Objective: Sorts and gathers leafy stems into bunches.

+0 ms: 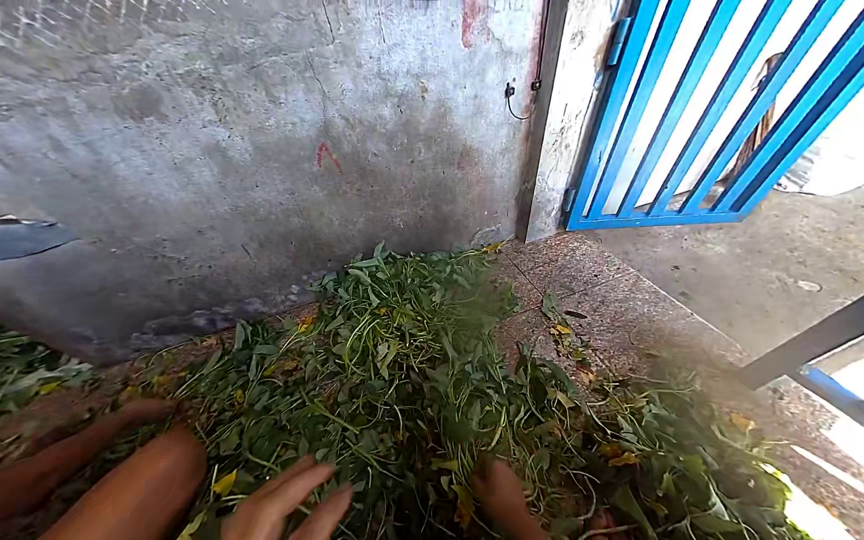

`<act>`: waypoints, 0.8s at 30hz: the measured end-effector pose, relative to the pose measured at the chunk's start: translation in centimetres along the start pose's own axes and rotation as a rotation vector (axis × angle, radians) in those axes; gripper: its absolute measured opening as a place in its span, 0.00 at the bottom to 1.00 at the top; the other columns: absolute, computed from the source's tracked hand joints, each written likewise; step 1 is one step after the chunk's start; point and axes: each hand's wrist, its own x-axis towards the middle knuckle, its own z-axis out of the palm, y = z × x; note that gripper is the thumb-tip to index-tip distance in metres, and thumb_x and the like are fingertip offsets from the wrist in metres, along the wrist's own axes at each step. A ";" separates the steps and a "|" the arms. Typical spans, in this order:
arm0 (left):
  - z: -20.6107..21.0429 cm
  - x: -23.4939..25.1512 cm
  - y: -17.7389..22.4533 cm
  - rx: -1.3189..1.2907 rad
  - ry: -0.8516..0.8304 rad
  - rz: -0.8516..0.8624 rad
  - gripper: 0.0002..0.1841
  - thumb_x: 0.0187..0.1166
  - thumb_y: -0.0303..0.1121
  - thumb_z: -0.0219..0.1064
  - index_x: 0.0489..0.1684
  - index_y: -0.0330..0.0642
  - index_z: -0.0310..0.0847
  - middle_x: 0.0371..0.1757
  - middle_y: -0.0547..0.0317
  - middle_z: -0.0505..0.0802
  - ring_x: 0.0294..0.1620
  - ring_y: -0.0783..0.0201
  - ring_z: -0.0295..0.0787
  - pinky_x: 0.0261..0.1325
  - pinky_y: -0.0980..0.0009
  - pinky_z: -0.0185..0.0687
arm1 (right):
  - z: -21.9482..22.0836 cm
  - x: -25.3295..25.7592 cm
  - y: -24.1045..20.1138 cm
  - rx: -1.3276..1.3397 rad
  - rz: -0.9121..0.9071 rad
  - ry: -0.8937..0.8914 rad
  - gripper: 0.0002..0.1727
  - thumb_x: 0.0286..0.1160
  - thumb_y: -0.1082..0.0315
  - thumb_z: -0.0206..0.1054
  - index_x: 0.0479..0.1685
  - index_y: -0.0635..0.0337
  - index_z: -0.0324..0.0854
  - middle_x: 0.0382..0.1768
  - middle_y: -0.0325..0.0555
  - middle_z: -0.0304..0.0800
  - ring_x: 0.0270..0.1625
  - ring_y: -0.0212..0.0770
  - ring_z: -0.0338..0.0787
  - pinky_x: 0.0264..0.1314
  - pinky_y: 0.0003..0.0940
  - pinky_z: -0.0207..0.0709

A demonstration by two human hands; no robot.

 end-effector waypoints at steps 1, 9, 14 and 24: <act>0.5 2.5 0.6 -0.007 -0.033 0.053 0.35 0.81 0.62 0.64 0.72 0.38 0.81 0.74 0.31 0.82 0.83 0.37 0.71 0.82 0.45 0.69 | 0.4 -0.2 -0.3 0.007 0.041 0.031 0.26 0.78 0.56 0.67 0.72 0.57 0.79 0.63 0.58 0.90 0.67 0.60 0.89 0.70 0.64 0.79; 9.7 12.3 -2.9 -0.574 0.126 -0.048 0.23 0.79 0.48 0.72 0.64 0.43 0.88 0.67 0.53 0.88 0.68 0.60 0.85 0.65 0.62 0.90 | -3.0 -3.4 -1.5 0.710 -0.102 0.167 0.18 0.76 0.66 0.71 0.57 0.72 0.83 0.44 0.62 0.91 0.48 0.54 0.91 0.56 0.55 0.83; 10.6 12.7 -3.9 -0.715 0.085 -0.420 0.17 0.79 0.39 0.72 0.57 0.36 0.86 0.54 0.53 0.93 0.53 0.62 0.93 0.57 0.65 0.92 | -6.8 -6.8 -2.7 0.855 -0.374 0.393 0.14 0.80 0.70 0.64 0.57 0.71 0.79 0.35 0.50 0.90 0.35 0.41 0.92 0.42 0.41 0.89; 9.6 11.8 -3.6 -0.826 0.126 -0.483 0.10 0.83 0.30 0.65 0.54 0.36 0.87 0.46 0.53 0.95 0.46 0.59 0.96 0.49 0.64 0.94 | -10.3 -11.4 -7.0 0.786 -0.485 0.717 0.16 0.88 0.65 0.54 0.54 0.68 0.82 0.29 0.41 0.86 0.29 0.33 0.85 0.35 0.32 0.83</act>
